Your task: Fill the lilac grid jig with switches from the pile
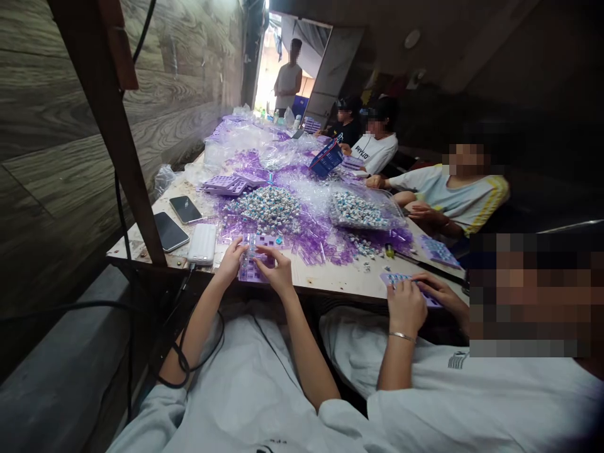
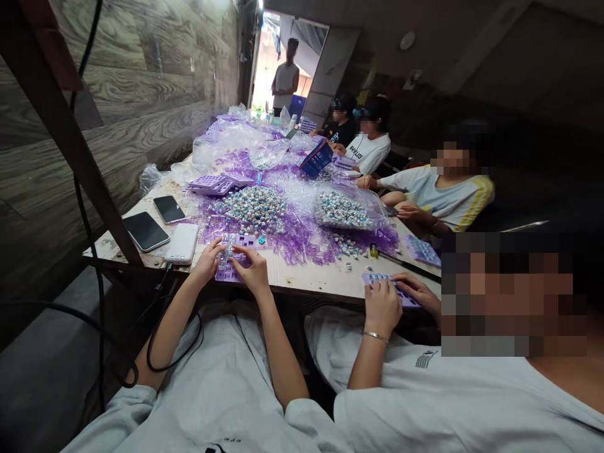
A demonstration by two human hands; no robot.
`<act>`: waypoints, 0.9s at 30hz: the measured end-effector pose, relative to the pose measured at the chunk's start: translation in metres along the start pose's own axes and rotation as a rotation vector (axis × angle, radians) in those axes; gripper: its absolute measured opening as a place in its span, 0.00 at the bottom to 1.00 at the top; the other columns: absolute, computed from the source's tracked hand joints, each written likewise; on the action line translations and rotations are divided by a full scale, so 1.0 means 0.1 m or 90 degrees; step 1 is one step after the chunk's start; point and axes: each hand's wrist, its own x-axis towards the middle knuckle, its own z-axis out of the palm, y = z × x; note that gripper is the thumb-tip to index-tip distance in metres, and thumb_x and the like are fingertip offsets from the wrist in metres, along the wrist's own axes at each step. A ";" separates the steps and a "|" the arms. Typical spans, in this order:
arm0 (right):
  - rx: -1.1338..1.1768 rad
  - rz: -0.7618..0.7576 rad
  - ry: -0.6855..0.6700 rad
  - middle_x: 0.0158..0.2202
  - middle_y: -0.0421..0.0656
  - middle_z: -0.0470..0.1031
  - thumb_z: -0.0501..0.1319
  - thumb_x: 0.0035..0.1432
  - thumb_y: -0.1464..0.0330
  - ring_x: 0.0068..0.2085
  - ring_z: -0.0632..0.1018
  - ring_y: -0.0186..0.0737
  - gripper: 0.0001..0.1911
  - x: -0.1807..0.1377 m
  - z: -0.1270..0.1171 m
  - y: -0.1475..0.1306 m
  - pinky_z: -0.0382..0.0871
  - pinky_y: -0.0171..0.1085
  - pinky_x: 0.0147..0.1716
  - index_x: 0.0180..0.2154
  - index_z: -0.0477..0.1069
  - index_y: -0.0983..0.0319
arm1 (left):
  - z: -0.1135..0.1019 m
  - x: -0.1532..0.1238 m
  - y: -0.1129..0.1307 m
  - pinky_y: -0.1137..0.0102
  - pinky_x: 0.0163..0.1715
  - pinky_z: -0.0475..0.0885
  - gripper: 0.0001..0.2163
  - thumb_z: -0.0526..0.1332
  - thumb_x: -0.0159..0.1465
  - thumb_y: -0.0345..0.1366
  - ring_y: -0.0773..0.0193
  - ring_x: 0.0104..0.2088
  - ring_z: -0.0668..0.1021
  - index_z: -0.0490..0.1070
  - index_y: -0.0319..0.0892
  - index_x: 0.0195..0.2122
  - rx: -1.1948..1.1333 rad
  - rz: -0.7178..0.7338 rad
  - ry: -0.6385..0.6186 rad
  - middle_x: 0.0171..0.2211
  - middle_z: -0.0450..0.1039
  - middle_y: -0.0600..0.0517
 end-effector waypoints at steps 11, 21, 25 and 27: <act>-0.024 0.018 -0.011 0.41 0.42 0.81 0.66 0.59 0.63 0.40 0.82 0.41 0.15 -0.02 0.01 0.03 0.75 0.40 0.46 0.49 0.76 0.56 | 0.07 -0.07 0.11 0.61 0.63 0.60 0.26 0.66 0.55 0.34 0.50 0.66 0.63 0.69 0.44 0.57 -0.027 -0.041 0.004 0.62 0.67 0.45; -0.082 0.009 0.012 0.40 0.41 0.82 0.65 0.60 0.65 0.39 0.82 0.41 0.16 -0.03 0.02 0.04 0.74 0.41 0.48 0.50 0.75 0.55 | 0.00 -0.20 0.20 0.60 0.57 0.68 0.41 0.74 0.51 0.37 0.50 0.56 0.75 0.61 0.44 0.65 -0.033 -0.017 -0.109 0.53 0.75 0.42; -0.048 0.020 0.021 0.40 0.41 0.82 0.65 0.60 0.66 0.38 0.82 0.41 0.17 -0.05 0.03 0.04 0.74 0.41 0.47 0.51 0.74 0.55 | 0.01 -0.22 0.20 0.62 0.50 0.73 0.44 0.75 0.51 0.39 0.55 0.47 0.81 0.56 0.42 0.67 -0.026 -0.026 -0.135 0.47 0.79 0.44; -0.031 0.002 0.025 0.41 0.41 0.81 0.64 0.59 0.66 0.40 0.81 0.41 0.18 -0.06 0.02 0.03 0.74 0.41 0.48 0.52 0.74 0.55 | 0.03 -0.23 0.20 0.64 0.48 0.74 0.44 0.75 0.50 0.40 0.57 0.46 0.81 0.57 0.42 0.66 -0.026 -0.015 -0.127 0.47 0.79 0.45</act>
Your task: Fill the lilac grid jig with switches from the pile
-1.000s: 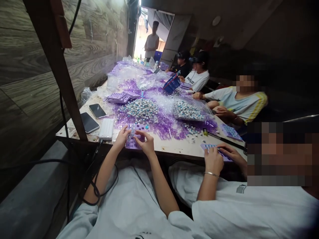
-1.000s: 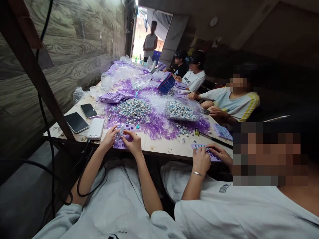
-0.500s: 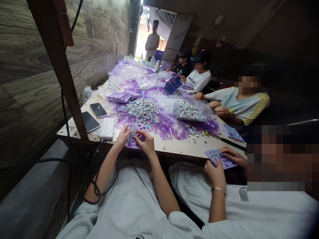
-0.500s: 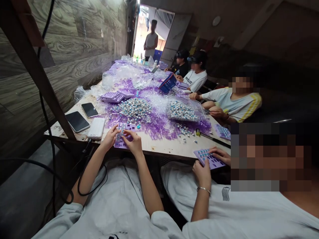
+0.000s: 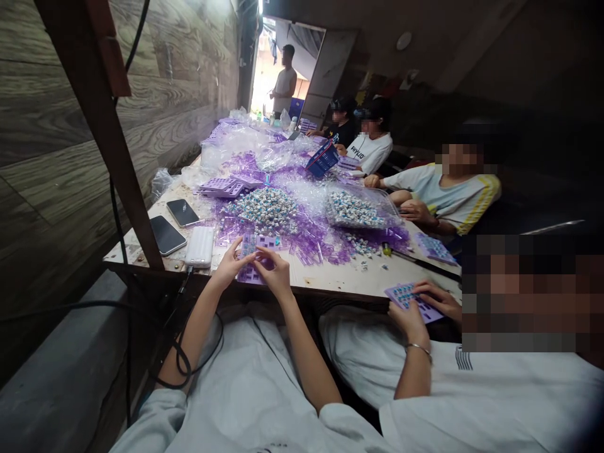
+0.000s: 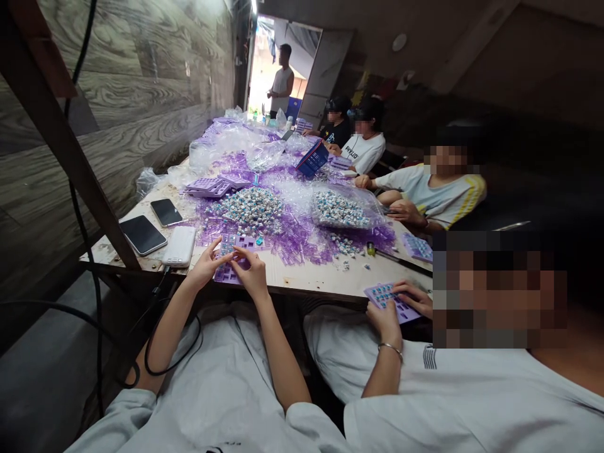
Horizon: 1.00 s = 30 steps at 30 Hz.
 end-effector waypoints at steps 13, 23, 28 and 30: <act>-0.063 -0.014 0.160 0.60 0.52 0.66 0.56 0.58 0.70 0.63 0.65 0.50 0.25 0.03 -0.01 0.06 0.59 0.54 0.64 0.58 0.66 0.60 | 0.03 0.03 -0.04 0.65 0.40 0.76 0.29 0.75 0.47 0.47 0.57 0.39 0.82 0.69 0.39 0.45 0.072 0.042 0.025 0.41 0.80 0.45; -0.016 0.089 0.092 0.66 0.51 0.59 0.56 0.64 0.59 0.67 0.61 0.48 0.31 0.05 0.06 0.17 0.57 0.53 0.65 0.66 0.55 0.58 | 0.05 0.05 -0.05 0.63 0.43 0.75 0.28 0.76 0.45 0.46 0.56 0.41 0.81 0.68 0.41 0.43 0.096 0.055 0.043 0.41 0.79 0.46; -0.045 0.081 0.085 0.67 0.51 0.58 0.54 0.66 0.57 0.69 0.58 0.47 0.30 0.08 0.07 0.15 0.52 0.52 0.68 0.65 0.57 0.60 | 0.07 0.05 -0.07 0.64 0.44 0.74 0.27 0.75 0.47 0.44 0.57 0.42 0.80 0.67 0.42 0.43 0.124 0.069 0.034 0.40 0.79 0.48; -0.052 0.075 0.085 0.67 0.51 0.58 0.54 0.66 0.57 0.69 0.58 0.47 0.30 0.08 0.07 0.14 0.52 0.52 0.68 0.65 0.57 0.60 | 0.08 0.05 -0.07 0.65 0.44 0.73 0.26 0.74 0.48 0.45 0.57 0.43 0.80 0.67 0.42 0.43 0.131 0.082 0.037 0.41 0.79 0.48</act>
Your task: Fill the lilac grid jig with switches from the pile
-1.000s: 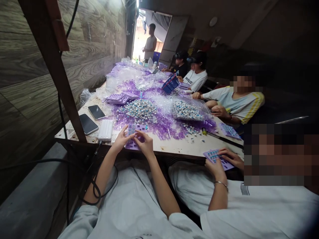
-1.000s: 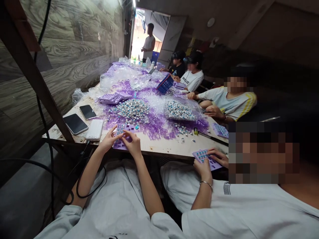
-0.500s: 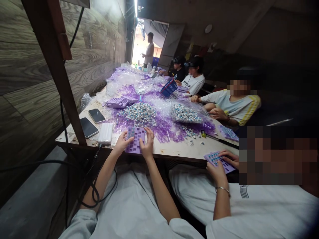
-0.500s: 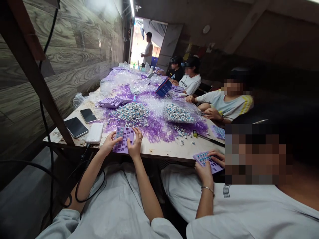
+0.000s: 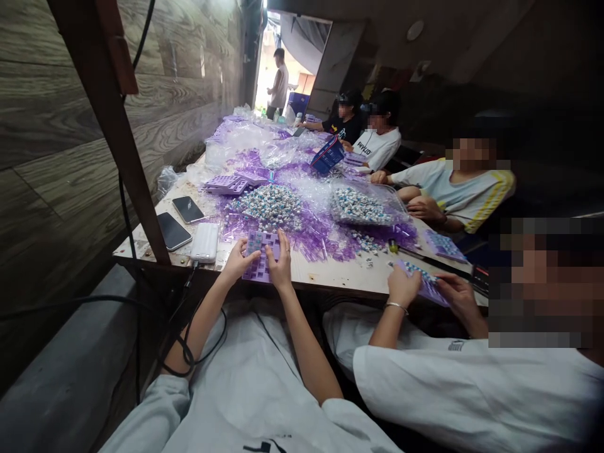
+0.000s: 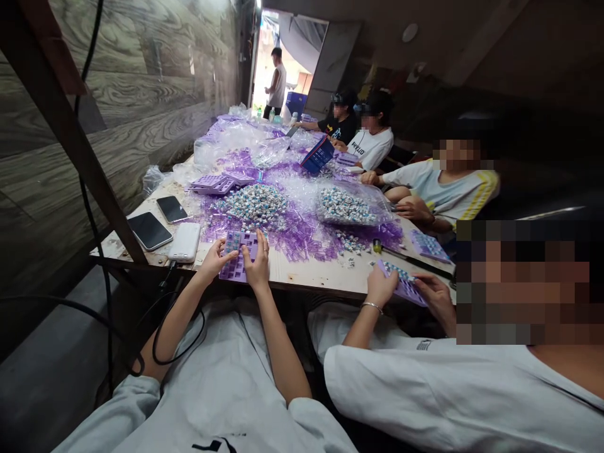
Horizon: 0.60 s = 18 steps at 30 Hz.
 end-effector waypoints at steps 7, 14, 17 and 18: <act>-0.003 0.038 0.047 0.65 0.51 0.62 0.52 0.67 0.59 0.66 0.62 0.47 0.27 -0.01 0.00 -0.01 0.55 0.51 0.67 0.64 0.60 0.59 | -0.04 -0.04 0.12 0.70 0.37 0.72 0.24 0.70 0.55 0.47 0.63 0.35 0.79 0.66 0.43 0.47 0.024 -0.029 -0.109 0.38 0.78 0.51; 0.018 0.054 0.045 0.62 0.50 0.65 0.53 0.65 0.62 0.64 0.65 0.48 0.27 0.01 0.01 0.01 0.56 0.52 0.66 0.64 0.60 0.58 | -0.03 -0.05 0.10 0.68 0.41 0.72 0.25 0.73 0.51 0.45 0.60 0.39 0.79 0.67 0.41 0.44 0.043 -0.011 -0.095 0.39 0.78 0.49; 0.049 0.060 0.026 0.62 0.50 0.64 0.53 0.65 0.62 0.64 0.66 0.48 0.28 0.01 -0.02 0.00 0.56 0.52 0.65 0.65 0.59 0.57 | -0.01 -0.08 0.09 0.67 0.43 0.72 0.25 0.73 0.52 0.44 0.59 0.42 0.79 0.67 0.41 0.45 0.055 0.003 -0.107 0.41 0.78 0.48; 0.068 0.065 0.015 0.63 0.50 0.64 0.54 0.65 0.61 0.64 0.65 0.48 0.28 0.00 -0.04 0.00 0.56 0.52 0.65 0.65 0.57 0.56 | -0.01 -0.09 0.09 0.67 0.43 0.72 0.25 0.72 0.52 0.44 0.58 0.42 0.79 0.66 0.41 0.46 0.058 0.009 -0.108 0.42 0.78 0.47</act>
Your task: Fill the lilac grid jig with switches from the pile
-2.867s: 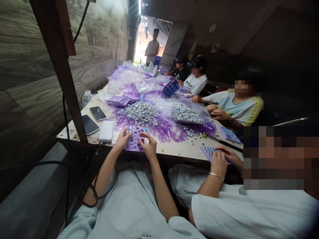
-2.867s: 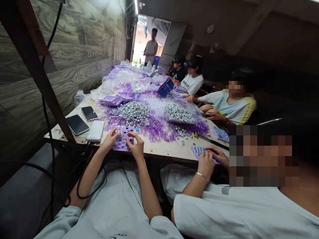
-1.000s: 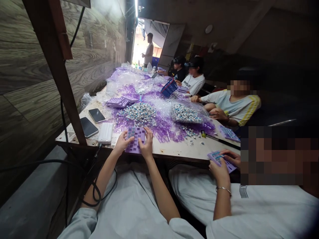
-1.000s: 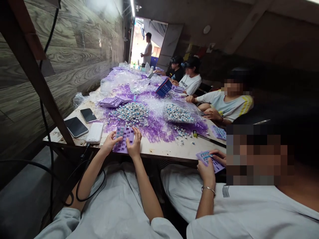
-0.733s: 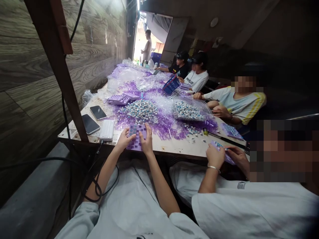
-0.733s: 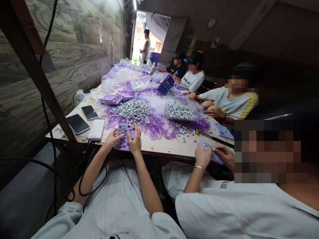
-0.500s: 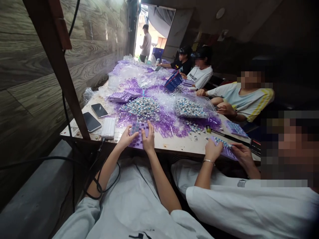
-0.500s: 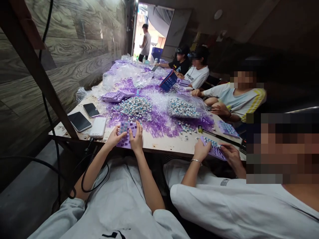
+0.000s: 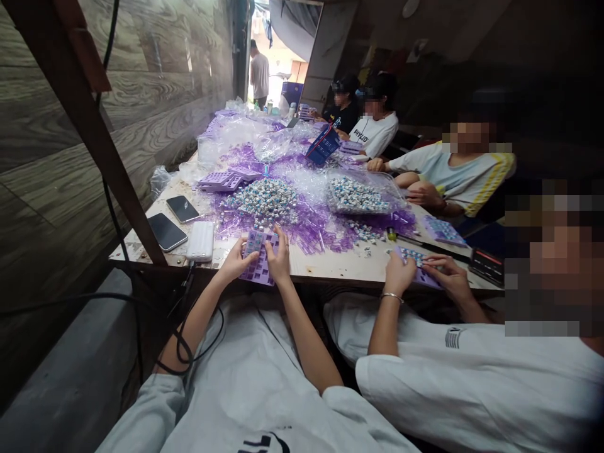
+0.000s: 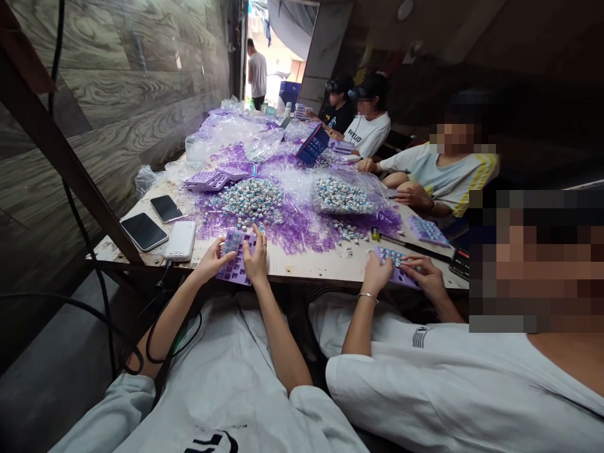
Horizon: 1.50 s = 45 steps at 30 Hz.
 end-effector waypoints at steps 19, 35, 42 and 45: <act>0.163 0.054 -0.101 0.69 0.47 0.55 0.73 0.48 0.52 0.69 0.59 0.49 0.50 -0.05 -0.14 -0.11 0.53 0.50 0.68 0.67 0.53 0.53 | -0.11 -0.01 0.11 0.71 0.31 0.74 0.24 0.73 0.53 0.41 0.62 0.32 0.81 0.65 0.47 0.48 -0.199 -0.127 -0.082 0.37 0.78 0.54; 0.175 0.058 -0.068 0.66 0.49 0.58 0.72 0.48 0.55 0.65 0.65 0.49 0.49 -0.05 -0.08 -0.05 0.62 0.49 0.64 0.66 0.54 0.55 | -0.08 -0.03 0.08 0.63 0.51 0.73 0.28 0.68 0.58 0.44 0.55 0.49 0.79 0.66 0.46 0.60 -0.185 -0.069 -0.086 0.50 0.77 0.48; 0.156 0.055 -0.053 0.67 0.49 0.58 0.72 0.48 0.54 0.66 0.63 0.49 0.48 -0.05 -0.07 -0.04 0.60 0.50 0.64 0.65 0.55 0.56 | -0.12 -0.05 0.12 0.58 0.62 0.64 0.32 0.69 0.58 0.41 0.48 0.63 0.68 0.65 0.45 0.63 -0.108 0.007 -0.144 0.61 0.69 0.46; 0.161 0.068 -0.039 0.66 0.50 0.58 0.73 0.45 0.56 0.66 0.62 0.50 0.47 -0.05 -0.06 -0.04 0.58 0.51 0.66 0.63 0.57 0.58 | -0.12 -0.05 0.08 0.59 0.63 0.63 0.32 0.69 0.58 0.42 0.49 0.63 0.69 0.64 0.44 0.63 -0.082 0.027 -0.138 0.63 0.67 0.45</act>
